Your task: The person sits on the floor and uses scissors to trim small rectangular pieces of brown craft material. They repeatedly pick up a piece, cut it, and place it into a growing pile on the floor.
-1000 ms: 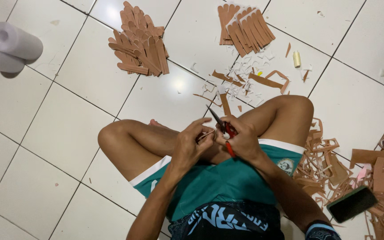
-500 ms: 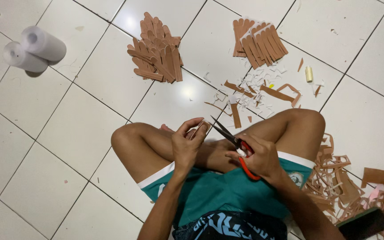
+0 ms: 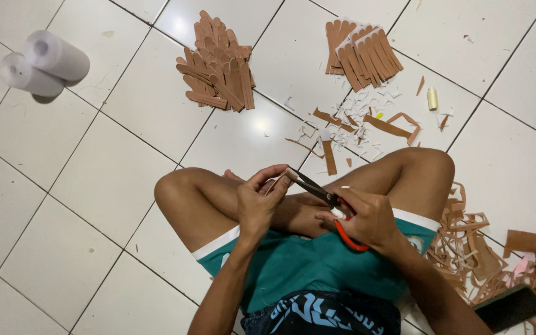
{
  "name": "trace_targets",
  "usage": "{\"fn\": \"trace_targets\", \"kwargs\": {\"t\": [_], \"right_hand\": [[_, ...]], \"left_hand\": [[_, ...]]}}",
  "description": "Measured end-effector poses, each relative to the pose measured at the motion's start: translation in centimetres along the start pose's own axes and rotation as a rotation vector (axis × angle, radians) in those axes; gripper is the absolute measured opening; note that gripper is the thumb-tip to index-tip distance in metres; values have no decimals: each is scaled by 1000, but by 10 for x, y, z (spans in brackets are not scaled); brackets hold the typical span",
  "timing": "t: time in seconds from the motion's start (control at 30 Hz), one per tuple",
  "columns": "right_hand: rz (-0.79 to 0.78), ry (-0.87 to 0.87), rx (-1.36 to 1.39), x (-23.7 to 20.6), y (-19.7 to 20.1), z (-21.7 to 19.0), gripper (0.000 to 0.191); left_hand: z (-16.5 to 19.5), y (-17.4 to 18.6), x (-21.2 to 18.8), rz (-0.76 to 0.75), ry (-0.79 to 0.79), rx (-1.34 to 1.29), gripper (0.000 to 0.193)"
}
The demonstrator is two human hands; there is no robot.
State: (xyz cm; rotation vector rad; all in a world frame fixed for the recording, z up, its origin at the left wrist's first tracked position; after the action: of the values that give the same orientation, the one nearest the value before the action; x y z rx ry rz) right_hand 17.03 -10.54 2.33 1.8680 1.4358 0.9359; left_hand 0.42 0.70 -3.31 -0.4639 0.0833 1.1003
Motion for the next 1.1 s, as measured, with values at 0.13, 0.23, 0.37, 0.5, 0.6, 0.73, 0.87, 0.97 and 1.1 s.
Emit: {"fn": "trace_targets", "kwargs": {"t": [0.13, 0.23, 0.37, 0.5, 0.6, 0.73, 0.87, 0.97, 1.1], "right_hand": [[23, 48, 51, -1, 2, -3, 44], [53, 77, 72, -2, 4, -4, 43], [32, 62, 30, 0, 2, -2, 43], [10, 53, 11, 2, 1, -2, 48], [30, 39, 7, 1, 2, -2, 45], [26, 61, 33, 1, 1, -4, 44], [-32, 26, 89, -2, -8, 6, 43], [8, 115, 120, -6, -14, 7, 42], [3, -198, 243, -8, -42, 60, 35]], "left_hand": [[-3, 1, 1, -7, 28, -8, 32], [-2, 1, 1, -16, 31, -12, 32], [1, 0, 1, -23, 19, -16, 33], [6, 2, 0, 4, 15, 51, 32], [9, 1, -2, -5, 13, 35, 33], [10, 0, -2, -20, 9, 40, 33], [5, 4, -1, -9, 34, 44, 33], [3, 11, 3, 6, -12, 100, 32], [-8, 18, 14, 35, -61, 126, 33]]}}
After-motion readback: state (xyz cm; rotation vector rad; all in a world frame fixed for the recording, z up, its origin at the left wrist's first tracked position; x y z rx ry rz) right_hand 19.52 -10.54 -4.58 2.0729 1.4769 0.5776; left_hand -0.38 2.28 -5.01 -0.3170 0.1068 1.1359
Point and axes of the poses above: each hand's wrist, its own x-axis towards the middle knuckle, its own y-axis out of the back of the hand, z = x × y, the point moved 9 cm from there along x, towards the middle knuckle, and after that the axes turned 3 degrees about -x, right-handed, at the moved point
